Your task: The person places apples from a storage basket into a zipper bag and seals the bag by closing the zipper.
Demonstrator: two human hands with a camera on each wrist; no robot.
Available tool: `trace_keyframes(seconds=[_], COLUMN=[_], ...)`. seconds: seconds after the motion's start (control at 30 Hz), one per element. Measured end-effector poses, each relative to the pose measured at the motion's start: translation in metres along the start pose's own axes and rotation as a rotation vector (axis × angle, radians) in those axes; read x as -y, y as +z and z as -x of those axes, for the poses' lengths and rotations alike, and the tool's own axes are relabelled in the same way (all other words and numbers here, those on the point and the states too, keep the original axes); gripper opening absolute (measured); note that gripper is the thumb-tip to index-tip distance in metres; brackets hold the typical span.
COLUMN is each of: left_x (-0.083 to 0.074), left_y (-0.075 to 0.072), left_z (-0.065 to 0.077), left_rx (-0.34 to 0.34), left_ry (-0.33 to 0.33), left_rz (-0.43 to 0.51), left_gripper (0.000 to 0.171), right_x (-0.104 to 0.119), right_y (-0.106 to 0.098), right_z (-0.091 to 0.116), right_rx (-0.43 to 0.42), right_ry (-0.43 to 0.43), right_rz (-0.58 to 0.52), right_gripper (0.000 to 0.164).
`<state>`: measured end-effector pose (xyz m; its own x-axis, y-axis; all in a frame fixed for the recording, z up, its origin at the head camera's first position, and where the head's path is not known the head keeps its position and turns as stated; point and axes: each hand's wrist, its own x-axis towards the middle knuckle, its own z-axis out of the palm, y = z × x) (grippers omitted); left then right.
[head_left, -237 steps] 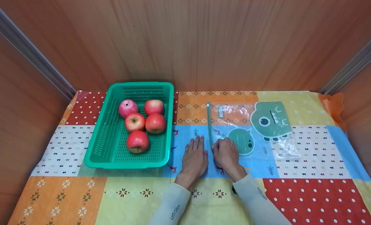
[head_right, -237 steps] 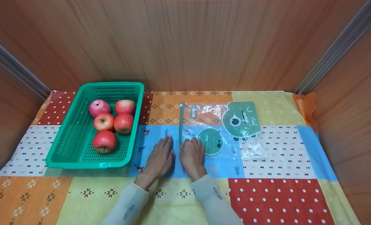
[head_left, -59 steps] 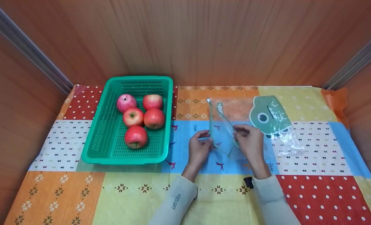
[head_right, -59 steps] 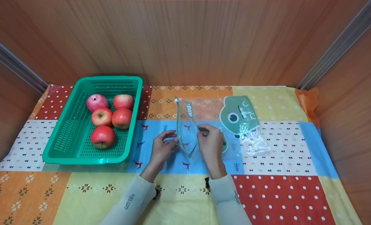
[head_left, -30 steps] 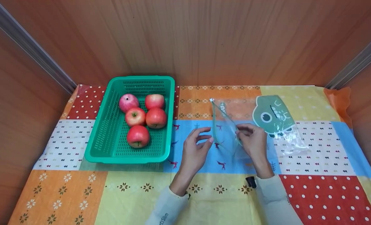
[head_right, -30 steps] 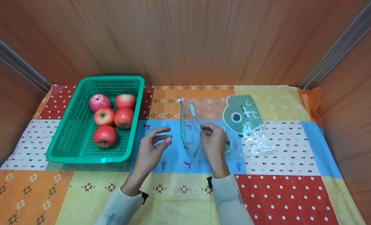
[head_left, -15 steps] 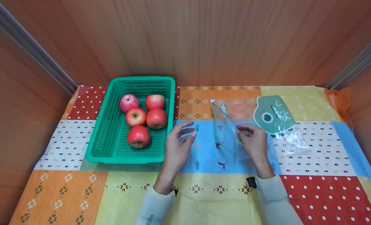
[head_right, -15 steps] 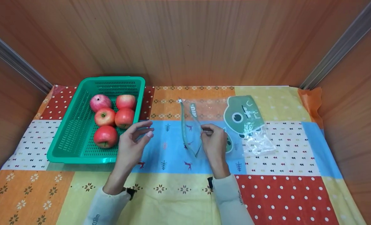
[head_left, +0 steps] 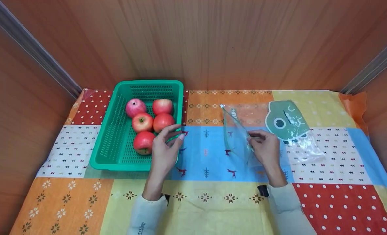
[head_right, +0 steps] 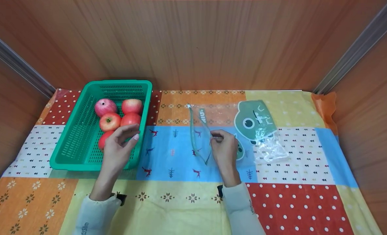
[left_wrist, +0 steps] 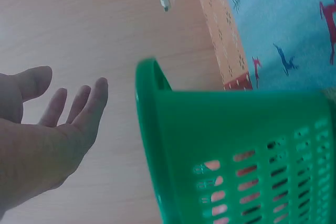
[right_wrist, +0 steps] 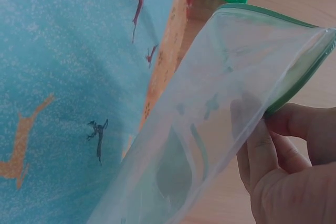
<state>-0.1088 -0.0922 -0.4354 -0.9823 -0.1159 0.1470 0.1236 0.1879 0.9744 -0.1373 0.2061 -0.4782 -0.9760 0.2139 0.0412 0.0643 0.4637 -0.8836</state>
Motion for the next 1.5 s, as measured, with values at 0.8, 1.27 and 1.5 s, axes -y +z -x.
trace_keyframes(seconds=[0.8,1.27,1.5], left_x=[0.018,0.024,0.027], left_y=[-0.053,-0.076,-0.089], left_z=[-0.017,-0.021,-0.024], left_rx=[-0.024,0.097,0.196], left_ry=[0.052,0.051,0.017], left_rz=[-0.398,-0.707,-0.823], left_gripper=[0.042,0.055,0.063], right_x=[-0.001,-0.002,-0.002], right_y=[-0.003,-0.003,-0.002], right_z=[0.001,0.001,0.001], right_rx=[-0.006,-0.005,0.010], right_ry=[0.013,0.011,0.024], right_rz=[0.010,-0.008,-0.004], right_gripper=[0.024,0.022,0.023])
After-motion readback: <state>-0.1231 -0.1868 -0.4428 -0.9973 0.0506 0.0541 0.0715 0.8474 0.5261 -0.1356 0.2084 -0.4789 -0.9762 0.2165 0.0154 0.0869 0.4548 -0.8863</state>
